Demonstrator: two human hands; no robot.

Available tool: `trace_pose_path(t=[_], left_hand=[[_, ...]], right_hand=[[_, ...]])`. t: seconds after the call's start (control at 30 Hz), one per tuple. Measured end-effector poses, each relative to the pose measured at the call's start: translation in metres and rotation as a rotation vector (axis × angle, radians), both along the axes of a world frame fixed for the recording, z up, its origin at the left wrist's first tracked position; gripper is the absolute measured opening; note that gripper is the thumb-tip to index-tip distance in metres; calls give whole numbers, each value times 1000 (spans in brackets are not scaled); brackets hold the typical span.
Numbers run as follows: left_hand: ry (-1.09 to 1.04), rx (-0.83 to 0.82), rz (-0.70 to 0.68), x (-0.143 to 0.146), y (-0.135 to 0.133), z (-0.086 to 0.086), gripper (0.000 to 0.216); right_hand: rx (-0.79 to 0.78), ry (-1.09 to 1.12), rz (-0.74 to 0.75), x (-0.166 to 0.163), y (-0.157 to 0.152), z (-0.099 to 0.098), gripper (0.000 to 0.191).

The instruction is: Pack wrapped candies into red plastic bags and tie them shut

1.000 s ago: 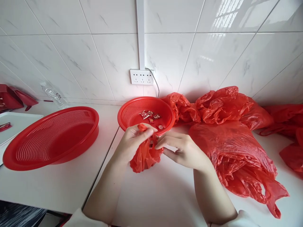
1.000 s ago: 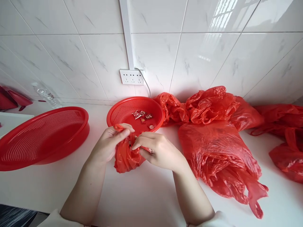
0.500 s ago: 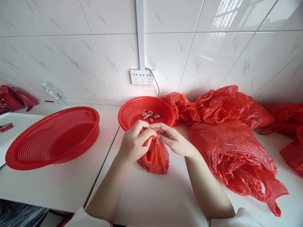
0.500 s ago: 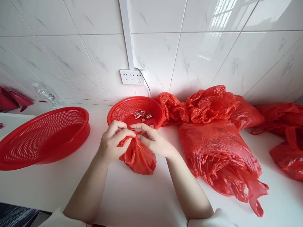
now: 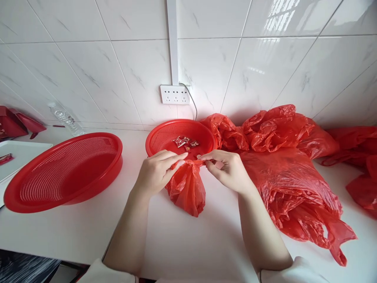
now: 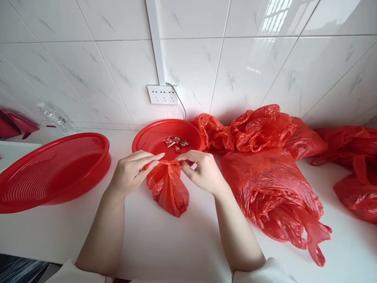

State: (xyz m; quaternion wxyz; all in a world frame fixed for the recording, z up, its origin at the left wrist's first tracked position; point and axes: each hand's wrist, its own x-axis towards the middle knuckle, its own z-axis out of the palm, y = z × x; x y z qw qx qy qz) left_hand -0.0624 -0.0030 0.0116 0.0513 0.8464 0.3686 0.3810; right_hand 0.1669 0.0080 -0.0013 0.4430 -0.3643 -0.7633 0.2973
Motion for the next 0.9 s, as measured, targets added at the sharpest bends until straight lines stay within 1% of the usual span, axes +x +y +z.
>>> trace_pose_path(t=[0.07,0.1,0.17,0.23,0.33,0.43,0.57,0.67,0.73,0.8,0.83,0.9], left_hand=[[32,22,92,-7,-1,3,18],[43,25,123,-11,-3,5,16],[57,11,153,-19,-7,10,29],[58,-24,148,-26,-11,14,38],[29,-91,126,-34,-16,21,42],[-3,-138,150,-43,-19,26,41],[-6,-245,223,-56,-23,33,42],[92,-441,292,-60,-26,37,43],[152,-573,295,-58,-27,39,44],[179,-644,259,-52,-27,39,45],[186,-663,245,-49,-26,38,44],[208,-696,242,-42,-23,35,43]], right_hand=[[101,-72,-54,7,-3,3,23],[134,-92,-61,12,-5,5,22],[175,-114,-56,22,-8,9,22],[203,-137,-46,34,-11,11,22],[214,-175,-54,51,-11,11,23],[201,-188,-134,71,-9,8,21],[127,-170,-216,99,-7,2,17],[16,-190,-232,111,-9,2,18],[-91,-227,-192,113,-11,6,18],[-187,-270,-139,110,-14,11,18],[-220,-293,-122,108,-16,15,19],[-229,-343,-134,101,-19,21,22]])
